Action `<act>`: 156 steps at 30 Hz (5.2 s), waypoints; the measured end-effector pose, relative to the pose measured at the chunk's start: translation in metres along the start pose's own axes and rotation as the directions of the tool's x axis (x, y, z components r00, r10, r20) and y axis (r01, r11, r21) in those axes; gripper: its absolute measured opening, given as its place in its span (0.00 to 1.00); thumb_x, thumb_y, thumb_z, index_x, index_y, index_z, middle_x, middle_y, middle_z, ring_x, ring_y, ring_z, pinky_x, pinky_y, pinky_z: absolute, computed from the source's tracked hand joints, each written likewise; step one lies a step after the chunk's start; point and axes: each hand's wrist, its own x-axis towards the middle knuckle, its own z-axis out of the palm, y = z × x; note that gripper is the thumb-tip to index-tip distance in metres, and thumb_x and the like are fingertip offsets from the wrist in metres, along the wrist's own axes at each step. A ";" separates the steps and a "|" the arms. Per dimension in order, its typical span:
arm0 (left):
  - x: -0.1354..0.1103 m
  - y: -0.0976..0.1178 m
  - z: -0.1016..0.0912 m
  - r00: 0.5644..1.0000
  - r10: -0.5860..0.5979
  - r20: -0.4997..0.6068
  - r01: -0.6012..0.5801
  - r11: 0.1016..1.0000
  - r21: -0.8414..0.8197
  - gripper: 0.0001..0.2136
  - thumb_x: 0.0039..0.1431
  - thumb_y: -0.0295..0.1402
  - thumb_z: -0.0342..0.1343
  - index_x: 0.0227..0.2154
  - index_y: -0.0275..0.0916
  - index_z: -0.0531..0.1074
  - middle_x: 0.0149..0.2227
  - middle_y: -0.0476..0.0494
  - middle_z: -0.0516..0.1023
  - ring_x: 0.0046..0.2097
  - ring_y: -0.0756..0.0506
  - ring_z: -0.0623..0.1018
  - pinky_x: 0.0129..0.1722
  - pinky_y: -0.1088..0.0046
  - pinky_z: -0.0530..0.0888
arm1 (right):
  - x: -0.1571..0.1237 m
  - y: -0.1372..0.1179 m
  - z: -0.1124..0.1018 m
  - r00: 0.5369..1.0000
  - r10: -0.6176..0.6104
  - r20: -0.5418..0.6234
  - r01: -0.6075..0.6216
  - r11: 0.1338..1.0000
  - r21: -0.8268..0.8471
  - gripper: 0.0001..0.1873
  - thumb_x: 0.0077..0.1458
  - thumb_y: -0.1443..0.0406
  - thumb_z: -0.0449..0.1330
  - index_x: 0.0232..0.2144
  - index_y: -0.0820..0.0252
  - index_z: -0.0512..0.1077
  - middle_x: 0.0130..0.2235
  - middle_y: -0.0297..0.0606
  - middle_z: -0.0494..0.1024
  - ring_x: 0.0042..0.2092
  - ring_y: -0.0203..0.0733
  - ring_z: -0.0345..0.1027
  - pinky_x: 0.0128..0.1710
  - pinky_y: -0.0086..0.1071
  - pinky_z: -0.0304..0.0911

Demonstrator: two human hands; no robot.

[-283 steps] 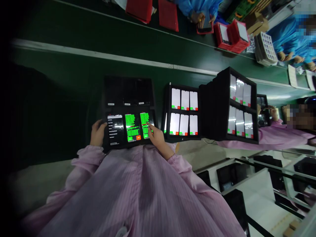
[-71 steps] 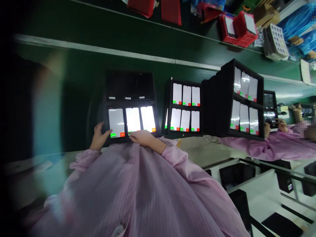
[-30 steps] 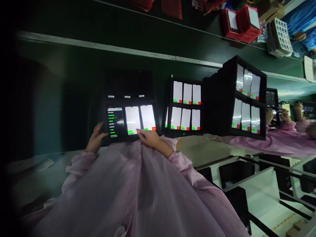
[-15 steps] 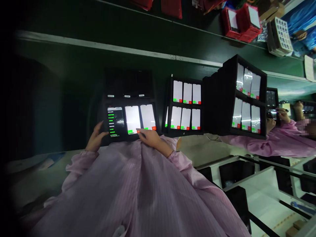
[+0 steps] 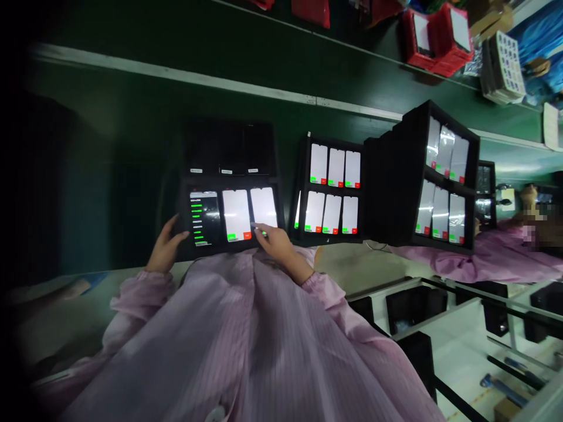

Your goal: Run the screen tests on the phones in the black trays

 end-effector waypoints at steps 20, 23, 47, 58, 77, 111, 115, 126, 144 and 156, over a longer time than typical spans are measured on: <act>0.172 0.159 0.089 0.997 0.016 -0.076 0.035 0.776 0.629 0.46 0.51 0.45 0.66 0.70 0.34 0.56 0.74 0.17 0.47 0.72 0.18 0.55 0.64 0.30 0.62 | 0.165 -0.037 -0.036 0.908 0.291 -0.300 -0.386 0.861 -0.331 0.44 0.62 0.65 0.59 0.74 0.72 0.47 0.68 0.62 0.66 0.75 0.63 0.44 0.69 0.60 0.49; 0.185 0.163 0.094 0.993 0.068 -0.099 0.010 0.774 0.633 0.45 0.49 0.44 0.67 0.69 0.37 0.58 0.75 0.20 0.45 0.71 0.18 0.56 0.61 0.30 0.65 | 0.180 -0.037 -0.036 0.903 0.284 -0.322 -0.391 0.854 -0.344 0.45 0.62 0.63 0.60 0.75 0.71 0.46 0.68 0.62 0.65 0.75 0.64 0.42 0.70 0.61 0.46; 0.189 0.179 0.089 0.998 0.055 -0.033 -0.018 0.740 0.673 0.45 0.50 0.43 0.66 0.69 0.33 0.56 0.73 0.17 0.51 0.67 0.20 0.63 0.59 0.35 0.68 | 0.214 -0.064 -0.038 0.793 0.421 -0.441 -0.559 0.790 -0.252 0.55 0.56 0.65 0.68 0.75 0.72 0.42 0.64 0.69 0.69 0.71 0.66 0.53 0.68 0.70 0.46; 0.192 0.179 0.094 0.997 0.056 -0.049 -0.011 0.759 0.651 0.44 0.50 0.41 0.68 0.68 0.36 0.58 0.73 0.17 0.52 0.67 0.21 0.64 0.59 0.37 0.69 | 0.186 -0.072 -0.016 0.901 0.276 -0.336 -0.366 0.898 -0.243 0.45 0.62 0.73 0.51 0.76 0.69 0.38 0.54 0.54 0.81 0.60 0.55 0.66 0.60 0.48 0.63; 0.198 0.170 0.095 0.997 0.065 -0.052 -0.017 0.772 0.635 0.44 0.50 0.42 0.68 0.69 0.35 0.60 0.72 0.17 0.53 0.66 0.22 0.66 0.58 0.40 0.69 | 0.230 -0.051 -0.034 0.878 0.412 -0.244 -0.444 0.891 -0.091 0.37 0.59 0.65 0.57 0.70 0.68 0.59 0.51 0.51 0.84 0.54 0.56 0.78 0.47 0.41 0.72; 0.143 0.084 0.047 0.986 0.124 -0.111 -0.096 0.969 0.227 0.29 0.52 0.37 0.59 0.58 0.35 0.71 0.56 0.30 0.76 0.66 0.30 0.70 0.71 0.49 0.63 | 0.156 -0.045 -0.030 0.998 -0.045 0.052 0.059 0.954 -0.295 0.15 0.68 0.64 0.59 0.54 0.59 0.78 0.37 0.37 0.86 0.40 0.41 0.81 0.38 0.29 0.65; 0.143 0.087 0.052 0.983 0.124 -0.132 -0.086 0.961 0.263 0.29 0.53 0.37 0.60 0.59 0.37 0.70 0.55 0.30 0.76 0.65 0.30 0.70 0.70 0.48 0.63 | 0.156 -0.046 -0.030 0.996 -0.041 0.078 0.064 0.943 -0.326 0.19 0.69 0.64 0.57 0.58 0.58 0.76 0.36 0.36 0.86 0.40 0.42 0.81 0.39 0.29 0.65; 0.164 0.090 0.055 0.985 0.067 -0.158 0.003 0.913 0.408 0.33 0.50 0.35 0.65 0.60 0.35 0.67 0.62 0.23 0.68 0.69 0.27 0.64 0.67 0.42 0.62 | 0.180 -0.049 -0.051 0.989 0.072 -0.129 -0.102 0.965 -0.243 0.25 0.72 0.59 0.55 0.67 0.52 0.67 0.42 0.35 0.84 0.41 0.40 0.79 0.39 0.28 0.65; 0.144 0.091 0.070 0.943 0.225 -0.245 -0.130 0.927 0.352 0.24 0.62 0.39 0.53 0.59 0.34 0.70 0.56 0.26 0.71 0.66 0.29 0.65 0.68 0.43 0.61 | 0.156 -0.039 -0.055 0.993 0.050 -0.104 -0.078 0.954 -0.289 0.20 0.71 0.59 0.55 0.60 0.53 0.74 0.45 0.37 0.85 0.44 0.42 0.81 0.43 0.29 0.68; 0.146 0.095 0.065 0.960 0.161 -0.230 -0.088 0.951 0.297 0.24 0.59 0.34 0.52 0.59 0.33 0.70 0.56 0.27 0.72 0.66 0.31 0.67 0.70 0.49 0.62 | 0.140 -0.041 -0.019 0.999 -0.004 0.038 0.015 0.957 -0.288 0.21 0.68 0.60 0.58 0.61 0.53 0.74 0.39 0.35 0.85 0.43 0.42 0.81 0.41 0.30 0.68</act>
